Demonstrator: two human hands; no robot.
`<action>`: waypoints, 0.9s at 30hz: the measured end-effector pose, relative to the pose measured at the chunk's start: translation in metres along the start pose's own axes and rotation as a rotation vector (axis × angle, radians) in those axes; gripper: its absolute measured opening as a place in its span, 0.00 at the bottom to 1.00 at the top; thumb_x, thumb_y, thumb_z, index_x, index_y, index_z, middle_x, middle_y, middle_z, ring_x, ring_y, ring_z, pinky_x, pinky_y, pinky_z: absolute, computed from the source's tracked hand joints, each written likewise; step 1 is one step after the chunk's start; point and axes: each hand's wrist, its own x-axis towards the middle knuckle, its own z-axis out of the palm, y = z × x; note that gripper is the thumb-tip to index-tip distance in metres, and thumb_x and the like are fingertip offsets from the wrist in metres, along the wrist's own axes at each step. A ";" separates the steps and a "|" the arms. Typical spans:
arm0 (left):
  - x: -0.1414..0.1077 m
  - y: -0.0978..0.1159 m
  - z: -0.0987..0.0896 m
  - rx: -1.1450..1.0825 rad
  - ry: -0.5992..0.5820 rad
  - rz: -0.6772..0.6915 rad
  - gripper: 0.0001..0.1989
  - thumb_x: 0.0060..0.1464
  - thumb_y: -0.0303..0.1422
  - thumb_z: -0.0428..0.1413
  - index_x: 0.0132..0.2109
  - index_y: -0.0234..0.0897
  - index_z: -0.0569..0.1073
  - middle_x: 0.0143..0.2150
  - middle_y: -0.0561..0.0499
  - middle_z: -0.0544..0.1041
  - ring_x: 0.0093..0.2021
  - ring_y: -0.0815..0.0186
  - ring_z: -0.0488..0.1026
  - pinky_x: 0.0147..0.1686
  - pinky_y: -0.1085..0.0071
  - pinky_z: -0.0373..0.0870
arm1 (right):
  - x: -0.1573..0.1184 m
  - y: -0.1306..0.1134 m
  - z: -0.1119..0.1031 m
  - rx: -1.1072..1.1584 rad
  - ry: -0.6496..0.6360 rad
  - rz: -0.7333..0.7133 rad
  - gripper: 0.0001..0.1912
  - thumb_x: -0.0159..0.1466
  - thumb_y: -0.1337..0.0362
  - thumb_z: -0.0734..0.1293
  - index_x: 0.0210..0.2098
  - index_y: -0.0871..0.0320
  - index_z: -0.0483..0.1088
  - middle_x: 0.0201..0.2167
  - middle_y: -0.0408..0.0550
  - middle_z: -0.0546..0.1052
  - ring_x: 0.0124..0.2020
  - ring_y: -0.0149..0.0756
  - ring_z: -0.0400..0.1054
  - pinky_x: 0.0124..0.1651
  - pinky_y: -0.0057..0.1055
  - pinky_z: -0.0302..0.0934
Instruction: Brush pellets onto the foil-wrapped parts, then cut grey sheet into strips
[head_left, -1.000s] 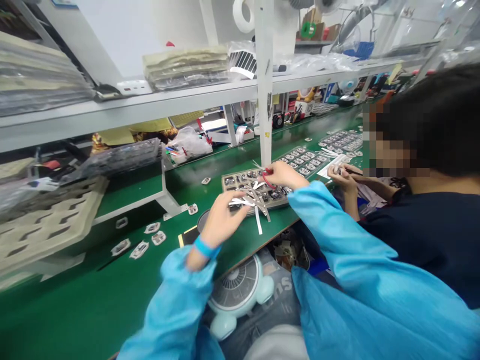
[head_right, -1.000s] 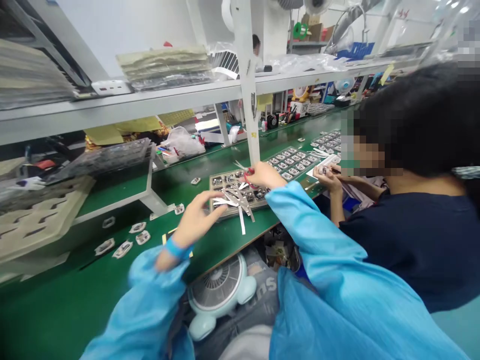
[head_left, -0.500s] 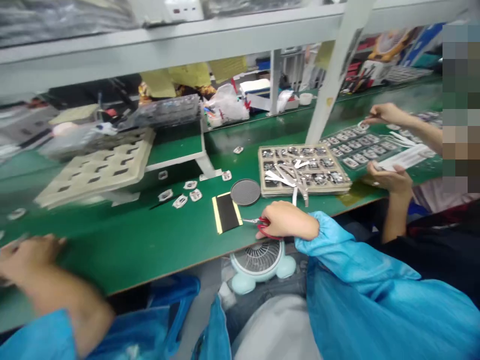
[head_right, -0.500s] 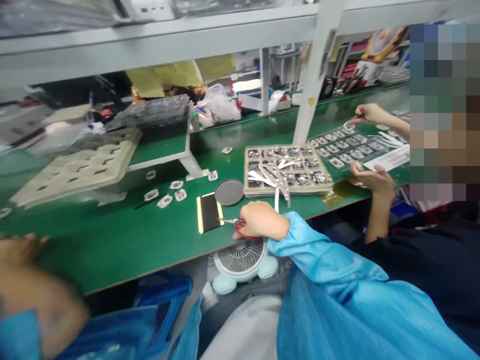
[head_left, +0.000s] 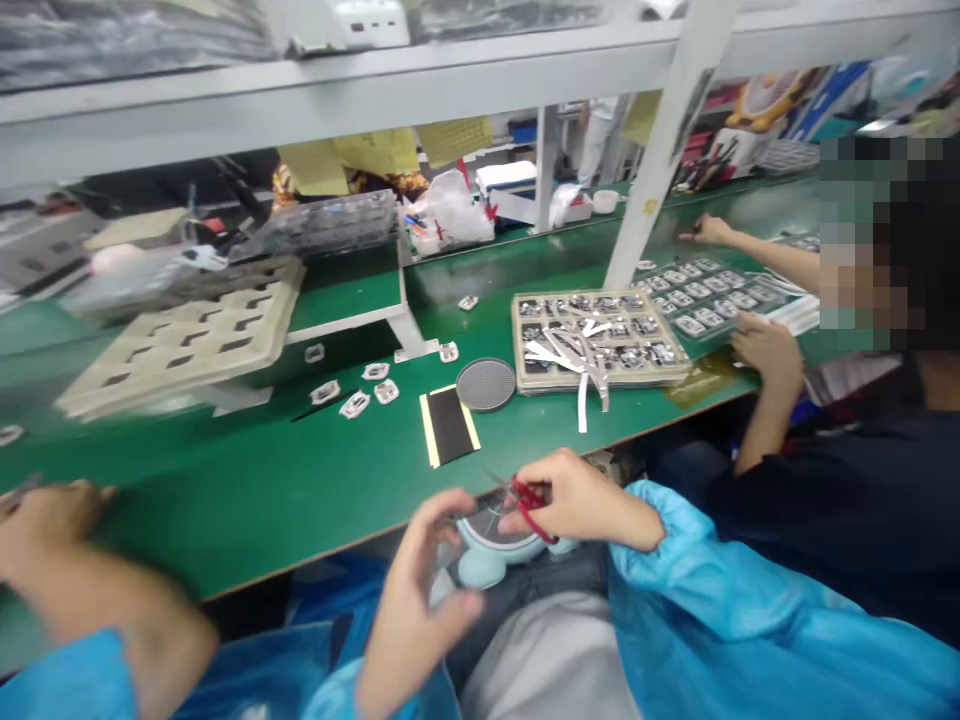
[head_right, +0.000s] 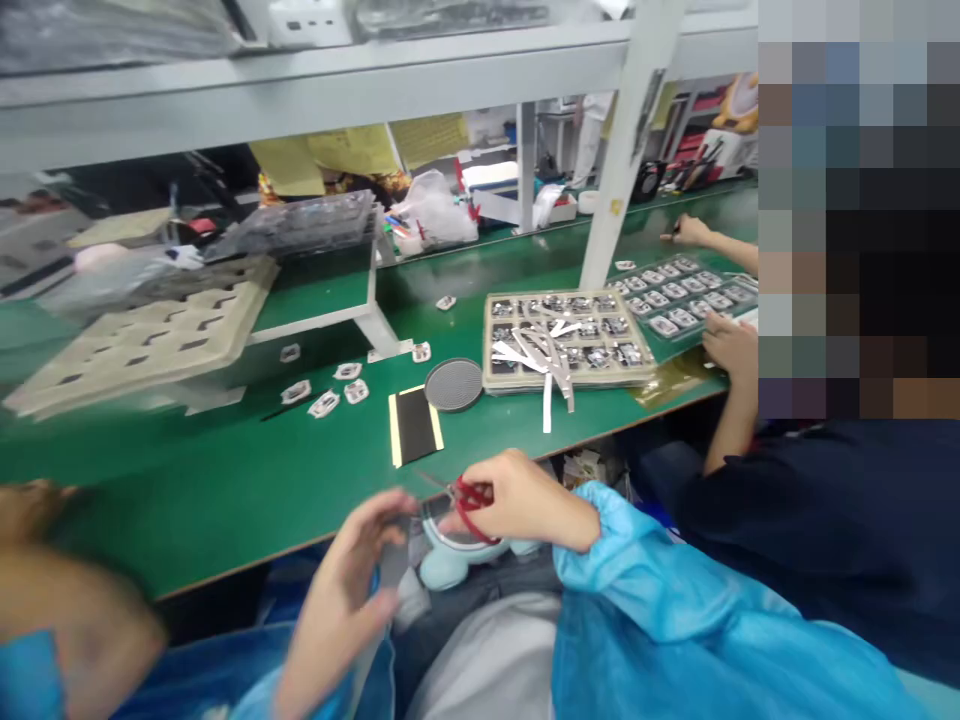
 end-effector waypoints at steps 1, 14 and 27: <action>0.002 -0.006 0.012 -0.019 -0.071 0.047 0.38 0.35 0.44 0.74 0.57 0.50 0.75 0.59 0.44 0.74 0.63 0.42 0.68 0.60 0.52 0.71 | -0.004 0.002 0.005 0.035 0.007 0.014 0.19 0.57 0.49 0.75 0.25 0.58 0.72 0.18 0.36 0.64 0.23 0.26 0.55 0.25 0.26 0.46; 0.027 -0.034 0.079 -0.429 -0.216 0.081 0.33 0.46 0.42 0.70 0.59 0.41 0.73 0.55 0.39 0.78 0.55 0.48 0.77 0.56 0.57 0.75 | -0.030 0.001 -0.021 0.439 -0.003 -0.057 0.21 0.64 0.62 0.70 0.57 0.49 0.75 0.45 0.45 0.81 0.40 0.36 0.75 0.38 0.29 0.68; 0.067 0.005 0.104 -0.373 -0.326 0.184 0.31 0.48 0.50 0.67 0.58 0.49 0.77 0.57 0.40 0.78 0.54 0.47 0.78 0.48 0.61 0.79 | 0.012 -0.003 -0.129 0.239 0.702 -0.233 0.20 0.69 0.48 0.65 0.39 0.56 0.81 0.31 0.47 0.83 0.34 0.40 0.78 0.41 0.38 0.73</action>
